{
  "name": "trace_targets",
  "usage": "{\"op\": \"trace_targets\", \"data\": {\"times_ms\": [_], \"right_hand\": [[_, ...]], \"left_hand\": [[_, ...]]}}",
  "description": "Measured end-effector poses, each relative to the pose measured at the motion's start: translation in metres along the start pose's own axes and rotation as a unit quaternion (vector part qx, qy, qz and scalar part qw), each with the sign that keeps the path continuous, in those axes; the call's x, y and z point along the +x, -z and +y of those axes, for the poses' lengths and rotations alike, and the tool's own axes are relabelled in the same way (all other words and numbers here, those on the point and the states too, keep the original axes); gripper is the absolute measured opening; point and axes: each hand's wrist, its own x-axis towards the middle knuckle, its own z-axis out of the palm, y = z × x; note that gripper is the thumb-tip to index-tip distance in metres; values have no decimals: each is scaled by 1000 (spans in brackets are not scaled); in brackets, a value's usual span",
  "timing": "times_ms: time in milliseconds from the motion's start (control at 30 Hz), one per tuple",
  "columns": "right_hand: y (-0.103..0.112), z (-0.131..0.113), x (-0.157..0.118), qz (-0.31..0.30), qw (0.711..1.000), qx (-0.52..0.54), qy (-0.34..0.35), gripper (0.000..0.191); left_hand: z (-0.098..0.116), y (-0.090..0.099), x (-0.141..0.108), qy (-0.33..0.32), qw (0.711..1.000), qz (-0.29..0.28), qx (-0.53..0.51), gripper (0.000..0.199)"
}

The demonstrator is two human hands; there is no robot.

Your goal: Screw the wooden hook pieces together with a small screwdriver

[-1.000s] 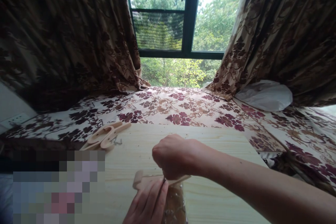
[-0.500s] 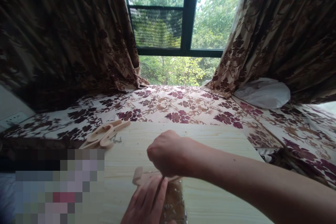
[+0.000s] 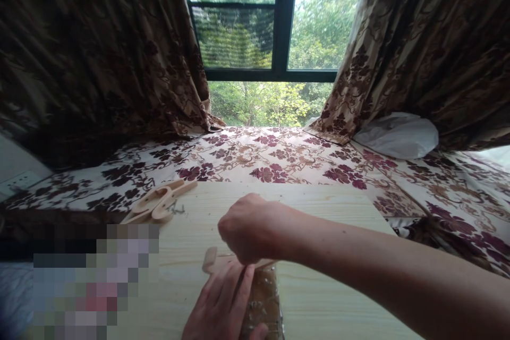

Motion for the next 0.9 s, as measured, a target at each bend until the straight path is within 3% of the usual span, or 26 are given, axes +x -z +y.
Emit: {"op": "trace_targets", "data": {"times_ms": [233,367,467,700,900], "right_hand": [[5,27,5,-54,998,29,-16,29],[5,16,-3,-8,1000,-9,-4,33],[3,8,-7,25,998,-56,18,26],[-4,13,-7,46,998,-48,-7,20],[2,-5,-18,64,994,-91,9,19]], "left_hand": [[3,3,-4,17,999,-21,-29,52],[3,3,-3,18,999,-25,-33,51],[2,3,-2,20,999,-29,-37,52],[4,3,0,22,999,-14,-33,54],[1,1,-2,3,1000,-19,-14,50]]}}
